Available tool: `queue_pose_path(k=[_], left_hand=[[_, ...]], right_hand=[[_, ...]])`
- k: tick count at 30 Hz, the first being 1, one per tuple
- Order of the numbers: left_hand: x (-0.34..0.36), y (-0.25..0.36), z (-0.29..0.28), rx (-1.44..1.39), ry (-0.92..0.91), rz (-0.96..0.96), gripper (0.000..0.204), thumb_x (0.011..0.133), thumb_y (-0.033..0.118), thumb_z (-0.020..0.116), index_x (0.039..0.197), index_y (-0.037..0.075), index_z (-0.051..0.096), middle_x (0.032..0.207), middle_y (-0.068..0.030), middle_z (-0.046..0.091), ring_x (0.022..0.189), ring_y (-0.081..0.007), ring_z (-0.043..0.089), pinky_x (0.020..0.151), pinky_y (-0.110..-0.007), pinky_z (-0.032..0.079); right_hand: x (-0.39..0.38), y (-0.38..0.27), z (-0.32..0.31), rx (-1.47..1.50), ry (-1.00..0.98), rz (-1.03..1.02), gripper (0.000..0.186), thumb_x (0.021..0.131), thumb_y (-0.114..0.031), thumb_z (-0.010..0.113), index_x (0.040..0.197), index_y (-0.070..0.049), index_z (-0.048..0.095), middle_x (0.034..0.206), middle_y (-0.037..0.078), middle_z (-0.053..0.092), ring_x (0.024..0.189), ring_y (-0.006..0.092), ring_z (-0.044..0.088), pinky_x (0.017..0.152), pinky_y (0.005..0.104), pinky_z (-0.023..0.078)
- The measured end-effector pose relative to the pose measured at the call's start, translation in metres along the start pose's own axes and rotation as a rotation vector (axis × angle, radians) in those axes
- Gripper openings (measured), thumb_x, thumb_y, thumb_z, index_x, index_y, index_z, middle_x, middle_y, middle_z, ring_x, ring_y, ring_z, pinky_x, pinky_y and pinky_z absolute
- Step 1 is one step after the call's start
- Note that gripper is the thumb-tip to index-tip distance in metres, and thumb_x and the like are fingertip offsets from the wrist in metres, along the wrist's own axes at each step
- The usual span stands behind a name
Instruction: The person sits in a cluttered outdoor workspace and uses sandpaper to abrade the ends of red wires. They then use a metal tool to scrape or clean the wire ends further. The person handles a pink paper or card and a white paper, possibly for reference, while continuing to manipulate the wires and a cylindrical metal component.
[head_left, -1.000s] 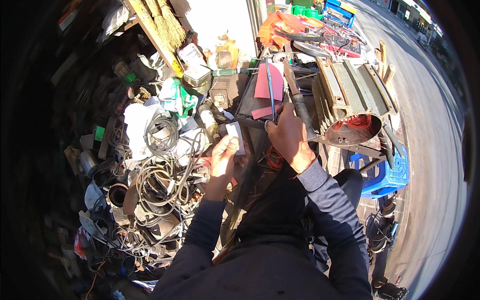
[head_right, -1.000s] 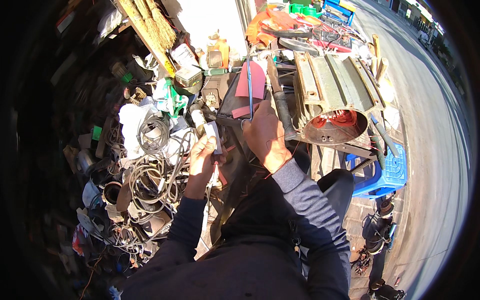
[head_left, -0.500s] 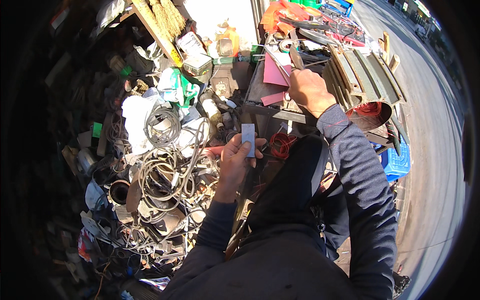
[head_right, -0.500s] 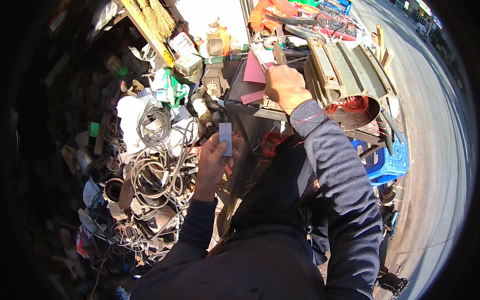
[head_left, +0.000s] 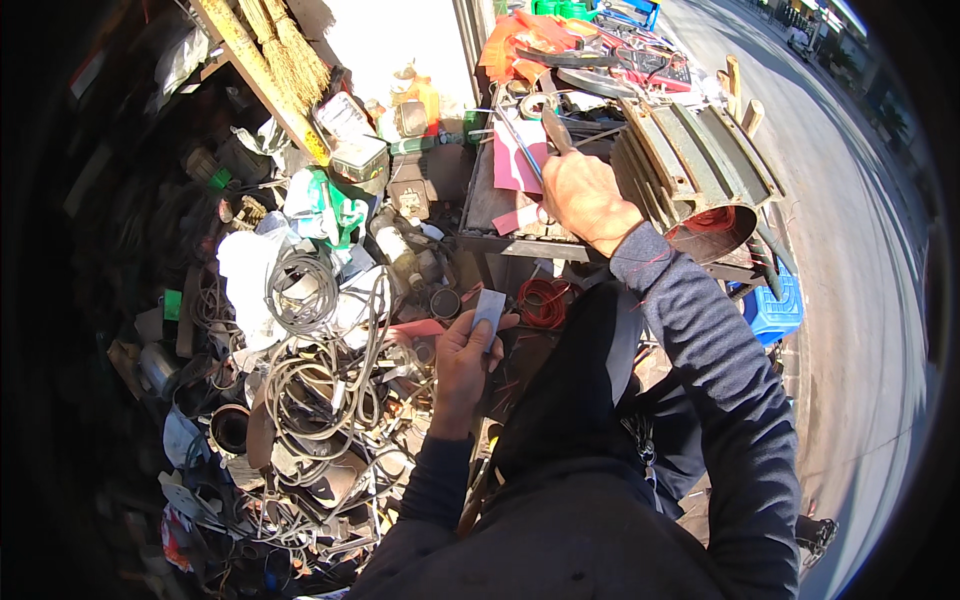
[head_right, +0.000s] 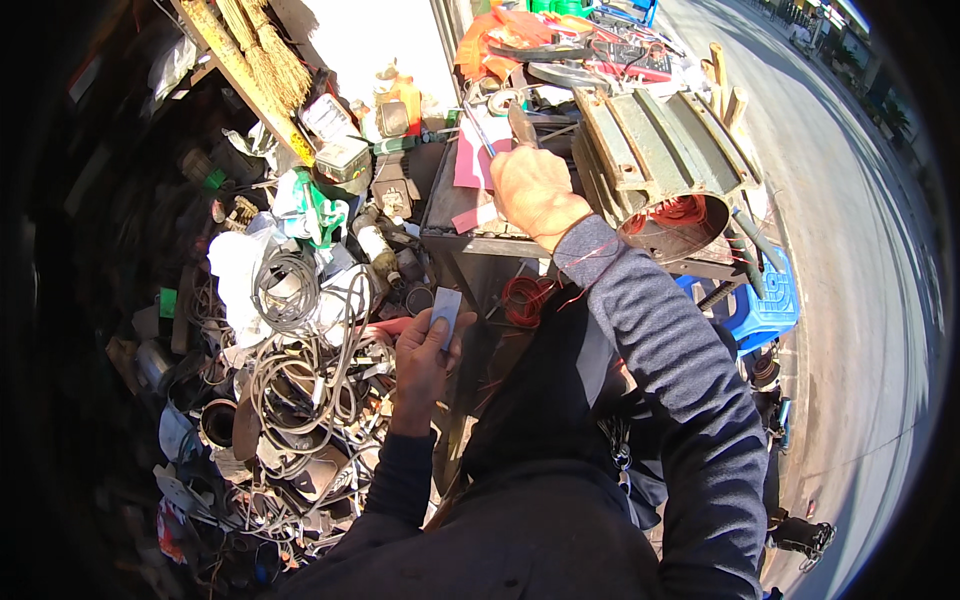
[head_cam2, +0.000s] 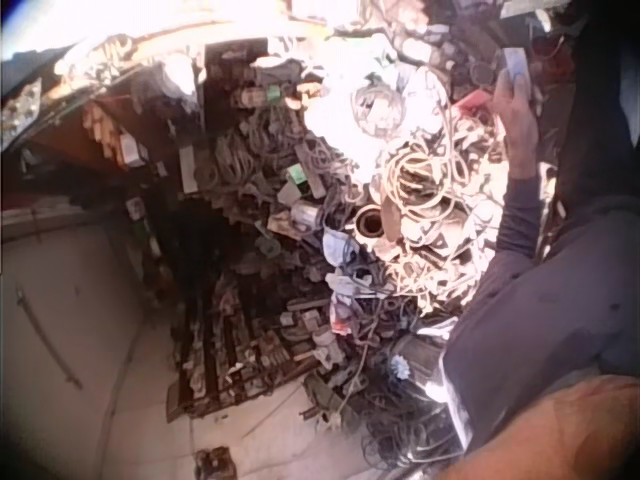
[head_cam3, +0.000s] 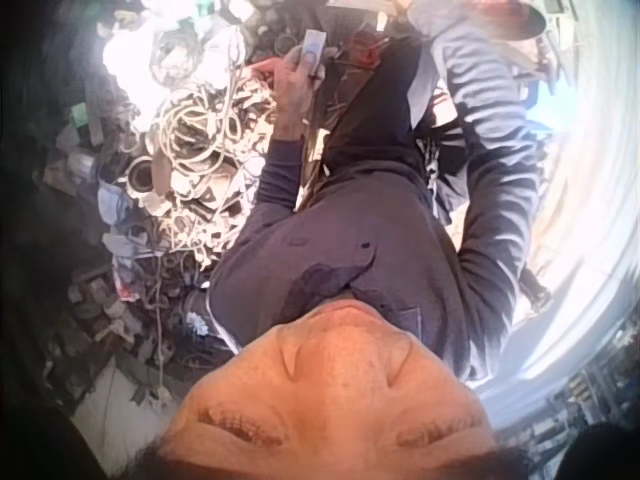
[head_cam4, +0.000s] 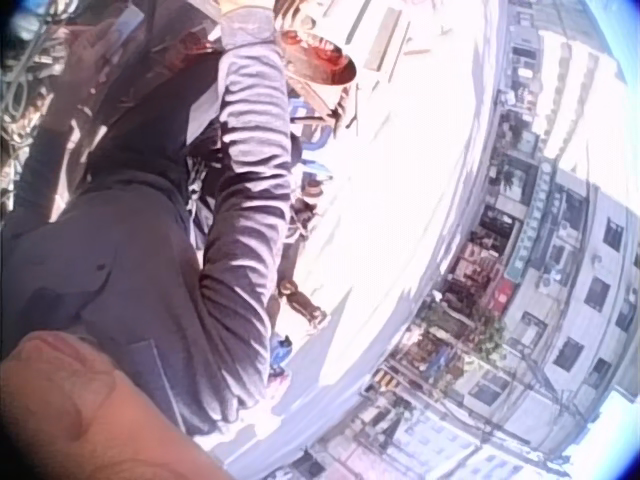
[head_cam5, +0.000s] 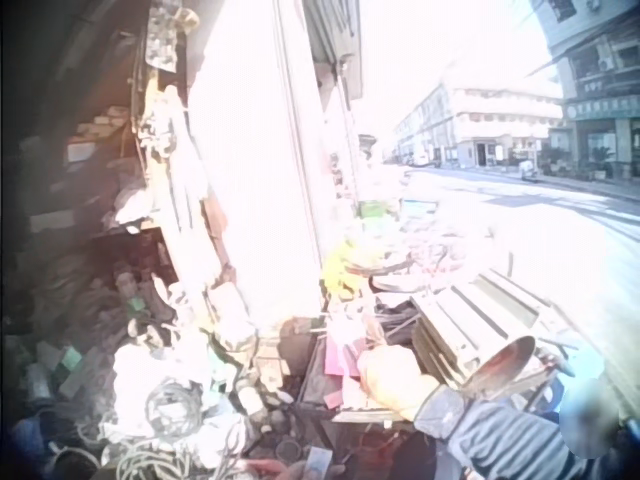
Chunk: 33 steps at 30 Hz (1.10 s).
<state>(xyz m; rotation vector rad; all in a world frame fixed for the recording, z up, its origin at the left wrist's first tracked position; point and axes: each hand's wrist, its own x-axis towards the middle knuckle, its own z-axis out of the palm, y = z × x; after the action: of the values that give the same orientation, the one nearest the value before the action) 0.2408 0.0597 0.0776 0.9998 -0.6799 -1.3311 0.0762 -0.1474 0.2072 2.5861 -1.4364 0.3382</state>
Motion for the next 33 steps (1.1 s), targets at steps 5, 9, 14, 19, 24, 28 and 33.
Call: queue_pose_path(k=[5, 9, 14, 19, 24, 28, 33], left_hand=[[-0.005, -0.008, -0.004, 0.028, -0.022, 0.014, 0.025, 0.106, 0.011, 0.055, 0.128, -0.001, 0.059, 0.122, -0.0201, 0.072, 0.072, -0.0059, 0.058, 0.059, -0.019, 0.044], [-0.006, -0.030, -0.002, -0.002, -0.052, -0.052, 0.026, 0.103, 0.011, 0.059, 0.127, -0.001, 0.059, 0.123, -0.0216, 0.072, 0.069, -0.0067, 0.060, 0.057, -0.019, 0.044], [0.007, -0.062, 0.005, 0.097, -0.176, -0.113, 0.048, 0.103, 0.015, 0.057, 0.148, 0.002, 0.048, 0.120, -0.0162, 0.073, 0.064, -0.0053, 0.057, 0.047, -0.018, 0.041], [0.026, -0.081, 0.028, 0.225, -0.308, -0.245, 0.060, 0.107, 0.025, 0.049, 0.158, -0.002, 0.032, 0.152, -0.0211, 0.052, 0.127, -0.0245, 0.057, 0.098, -0.032, 0.048], [0.030, -0.108, 0.089, 0.243, -0.560, -0.381, 0.061, 0.108, 0.027, 0.049, 0.159, -0.002, 0.031, 0.153, -0.0210, 0.050, 0.130, -0.0251, 0.054, 0.100, -0.033, 0.046], [0.020, -0.127, 0.130, 0.287, -0.772, -0.477, 0.062, 0.108, 0.028, 0.048, 0.159, -0.002, 0.030, 0.154, -0.0209, 0.049, 0.132, -0.0255, 0.052, 0.102, -0.034, 0.044], [-0.014, -0.150, 0.178, 0.316, -0.983, -0.564, 0.064, 0.108, 0.030, 0.048, 0.159, -0.002, 0.029, 0.155, -0.0208, 0.048, 0.134, -0.0261, 0.049, 0.105, -0.036, 0.041]], right_hand=[[0.005, -0.004, 0.020, -0.209, 0.023, 0.124, 0.018, 0.092, -0.015, 0.064, 0.102, -0.008, 0.077, 0.101, 0.015, 0.075, 0.089, 0.0290, 0.076, 0.068, 0.0416, 0.060], [0.008, 0.000, 0.034, -0.429, -0.093, 0.011, 0.027, 0.091, -0.016, 0.067, 0.113, -0.002, 0.075, 0.111, 0.015, 0.073, 0.100, 0.0305, 0.073, 0.076, 0.0412, 0.059], [0.003, -0.020, 0.005, -0.235, 0.066, 0.266, 0.041, 0.086, -0.018, 0.066, 0.115, 0.010, 0.069, 0.116, 0.027, 0.065, 0.103, 0.0374, 0.063, 0.077, 0.0483, 0.054], [-0.061, -0.044, 0.023, 0.531, 0.706, -0.060, 0.058, 0.085, -0.020, 0.059, 0.121, 0.026, 0.054, 0.104, 0.033, 0.062, 0.084, 0.0386, 0.065, 0.071, 0.0436, 0.053], [-0.198, -0.092, 0.049, 0.327, 0.648, 0.748, 0.026, 0.088, -0.045, 0.060, 0.076, -0.024, 0.048, 0.049, 0.003, 0.041, 0.041, 0.0275, 0.047, 0.042, 0.0466, 0.038], [-0.328, -0.041, 0.031, 0.534, 0.370, 0.189, 0.038, 0.089, -0.023, 0.066, 0.112, 0.006, 0.059, 0.102, 0.021, 0.060, 0.076, 0.0395, 0.065, 0.065, 0.0462, 0.053], [-0.402, -0.016, 0.005, 0.460, 0.474, 0.741, 0.032, 0.094, -0.026, 0.067, 0.094, 0.000, 0.049, 0.095, 0.019, 0.050, 0.077, 0.0393, 0.059, 0.063, 0.0484, 0.048]])
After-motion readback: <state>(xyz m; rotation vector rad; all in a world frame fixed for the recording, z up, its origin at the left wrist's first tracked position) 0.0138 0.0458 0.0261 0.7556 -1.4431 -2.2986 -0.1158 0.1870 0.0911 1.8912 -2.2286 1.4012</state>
